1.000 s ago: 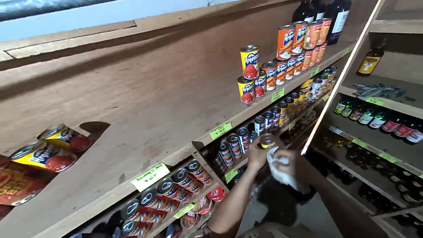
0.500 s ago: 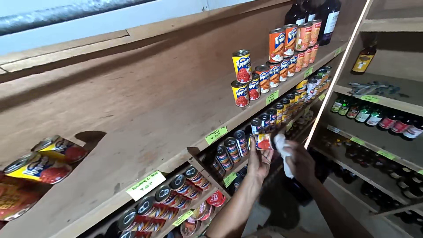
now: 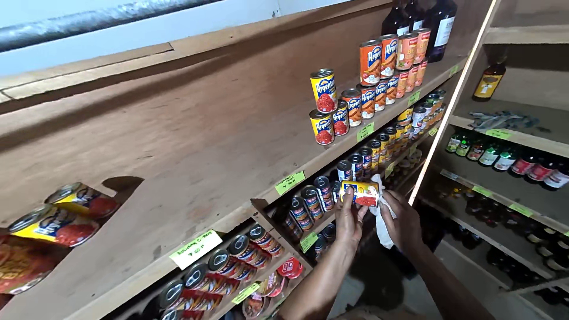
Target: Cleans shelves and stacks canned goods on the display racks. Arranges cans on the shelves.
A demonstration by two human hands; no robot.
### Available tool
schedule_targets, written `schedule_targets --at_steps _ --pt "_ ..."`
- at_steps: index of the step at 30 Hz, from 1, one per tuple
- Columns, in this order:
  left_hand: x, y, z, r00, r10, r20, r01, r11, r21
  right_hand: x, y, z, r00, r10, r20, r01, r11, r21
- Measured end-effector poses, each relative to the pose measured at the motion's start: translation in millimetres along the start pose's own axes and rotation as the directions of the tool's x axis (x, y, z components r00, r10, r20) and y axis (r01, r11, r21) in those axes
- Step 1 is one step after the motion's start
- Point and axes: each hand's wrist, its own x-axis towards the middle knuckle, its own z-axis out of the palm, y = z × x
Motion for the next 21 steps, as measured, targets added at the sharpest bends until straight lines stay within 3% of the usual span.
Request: schedule_targets --at_steps 3,5,6,8,9,11,13,14,15,17,19,21 --pt "1 5 -2 0.994 -0.107 0.007 0.107 0.994 0.013 2 8 0 0.987 -0.155 -0.052 0.156 0.988 0.017" --pt "0 6 -4 0.992 -0.12 0.03 0.118 0.992 0.04 6 12 0 0.989 -0.143 -0.041 0.143 0.989 -0.024" --pt "-2 5 -6 0.996 -0.053 0.071 0.047 0.996 0.077 7 8 -1 0.997 -0.081 -0.017 0.08 0.996 -0.047" --pt "-6 1 -12 0.947 0.215 0.24 -0.269 0.937 0.222 7 -7 -9 0.986 0.119 0.118 -0.117 0.993 -0.025" --pt "-7 2 -15 0.871 0.349 0.344 -0.455 0.837 0.302 7 -14 -16 0.955 0.188 0.23 -0.202 0.979 0.037" --pt "-8 11 -17 0.615 0.547 0.568 -0.783 0.51 0.356 6 -18 -34 0.83 0.161 0.534 -0.33 0.913 0.238" --pt "-6 32 -10 0.36 0.651 0.668 -0.927 0.167 0.336 7 -13 -43 0.636 -0.084 0.767 -0.44 0.778 0.45" --pt "-3 48 -5 0.295 0.702 0.648 -0.936 0.077 0.342 7 -11 -44 0.571 -0.191 0.798 -0.46 0.731 0.504" --pt "-1 68 1 0.289 0.754 0.59 -0.925 0.062 0.374 5 -9 -44 0.555 -0.237 0.797 -0.448 0.723 0.527" --pt "1 120 12 0.409 0.77 0.49 -0.858 0.142 0.493 1 -3 -43 0.595 -0.179 0.783 -0.411 0.77 0.488" --pt "11 169 23 0.505 0.719 0.478 -0.775 0.134 0.617 -1 3 -41 0.624 -0.069 0.778 -0.429 0.802 0.416" --pt "35 199 30 0.559 0.659 0.503 -0.723 0.089 0.685 -1 5 -39 0.654 -0.052 0.755 -0.432 0.793 0.429"
